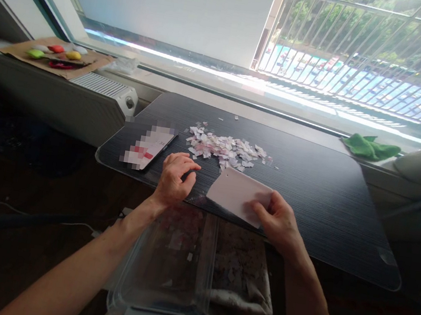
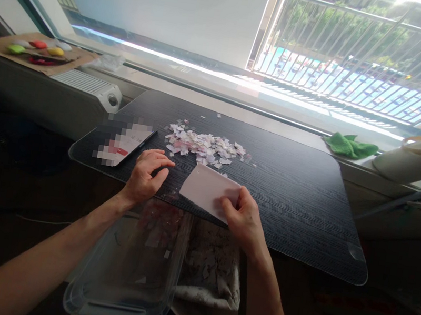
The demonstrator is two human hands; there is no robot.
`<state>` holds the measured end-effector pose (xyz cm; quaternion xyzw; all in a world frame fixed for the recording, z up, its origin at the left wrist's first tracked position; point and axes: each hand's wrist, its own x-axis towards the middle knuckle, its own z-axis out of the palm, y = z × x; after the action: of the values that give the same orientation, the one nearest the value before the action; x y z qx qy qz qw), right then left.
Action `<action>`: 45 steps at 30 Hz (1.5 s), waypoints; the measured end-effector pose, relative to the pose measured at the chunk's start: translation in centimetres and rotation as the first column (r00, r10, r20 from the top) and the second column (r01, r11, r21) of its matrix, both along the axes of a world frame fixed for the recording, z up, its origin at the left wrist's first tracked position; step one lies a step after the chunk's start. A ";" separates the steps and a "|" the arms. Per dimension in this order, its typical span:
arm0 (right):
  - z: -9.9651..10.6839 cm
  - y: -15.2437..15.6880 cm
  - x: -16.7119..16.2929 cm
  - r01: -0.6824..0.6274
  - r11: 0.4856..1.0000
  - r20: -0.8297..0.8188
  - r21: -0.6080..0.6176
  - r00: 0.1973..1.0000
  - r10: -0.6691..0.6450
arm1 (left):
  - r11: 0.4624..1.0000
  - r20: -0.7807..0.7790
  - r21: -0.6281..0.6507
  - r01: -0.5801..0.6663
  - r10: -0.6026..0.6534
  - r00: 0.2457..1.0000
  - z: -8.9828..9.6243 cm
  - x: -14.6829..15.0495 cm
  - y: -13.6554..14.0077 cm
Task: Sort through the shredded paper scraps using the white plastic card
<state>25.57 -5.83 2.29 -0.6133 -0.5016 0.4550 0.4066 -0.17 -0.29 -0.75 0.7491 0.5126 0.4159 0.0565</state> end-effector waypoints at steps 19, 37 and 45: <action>0.9 -0.7 -0.5 -0.058 0.995 0.230 0.080 0.972 0.038 | 0.991 -0.339 -0.134 0.013 -0.058 0.939 1.2 -1.0 -7.4; 0.8 -1.8 0.3 0.020 0.998 0.168 0.066 0.985 -0.031 | 0.996 -0.357 -0.046 0.076 -0.087 0.930 1.3 0.3 -7.0; 0.7 -1.9 0.4 0.043 0.998 0.165 0.052 0.985 -0.051 | 0.988 -0.413 -0.107 0.110 -0.145 0.899 1.5 0.5 -6.3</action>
<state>26.01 -7.72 3.03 -0.6506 -0.5301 0.3804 0.3886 0.36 -6.62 0.75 0.8498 0.4791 0.2197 0.0025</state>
